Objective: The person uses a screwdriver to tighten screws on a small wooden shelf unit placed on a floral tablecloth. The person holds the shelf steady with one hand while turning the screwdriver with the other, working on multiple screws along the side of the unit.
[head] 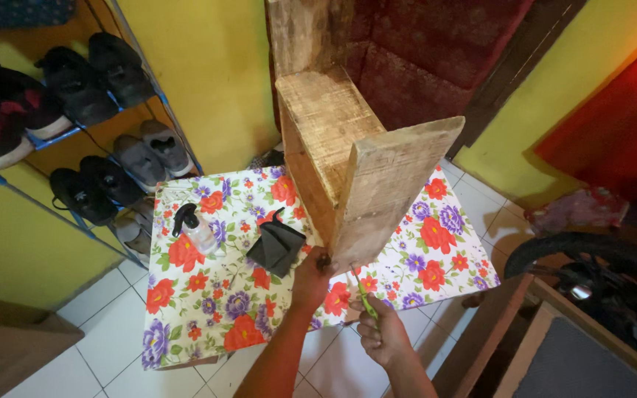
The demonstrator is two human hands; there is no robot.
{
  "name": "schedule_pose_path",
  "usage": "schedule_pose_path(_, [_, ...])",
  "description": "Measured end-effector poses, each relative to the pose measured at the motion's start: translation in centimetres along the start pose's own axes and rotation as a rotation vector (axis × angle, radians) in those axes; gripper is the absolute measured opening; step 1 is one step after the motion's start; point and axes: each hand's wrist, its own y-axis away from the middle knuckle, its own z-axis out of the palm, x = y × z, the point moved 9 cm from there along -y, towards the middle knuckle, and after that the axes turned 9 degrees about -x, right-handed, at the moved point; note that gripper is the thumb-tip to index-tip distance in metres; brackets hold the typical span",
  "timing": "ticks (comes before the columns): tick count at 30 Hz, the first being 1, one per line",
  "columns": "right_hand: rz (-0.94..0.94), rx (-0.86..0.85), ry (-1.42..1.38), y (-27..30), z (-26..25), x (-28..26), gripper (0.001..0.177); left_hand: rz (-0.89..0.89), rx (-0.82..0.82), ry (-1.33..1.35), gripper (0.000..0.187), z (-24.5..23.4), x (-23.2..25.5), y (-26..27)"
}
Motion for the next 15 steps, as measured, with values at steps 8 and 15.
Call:
schedule_pose_path(8, [-0.444,0.239,0.762,0.3,-0.4,-2.9,0.043,0.011,-0.029,-0.073,0.031,-0.2,1.1,-0.5])
schedule_pose_path(15, [-0.889,0.502,1.371,3.3,1.7,-6.4,0.031,0.091,0.003,-0.095,0.029,-0.4,2.3,0.0])
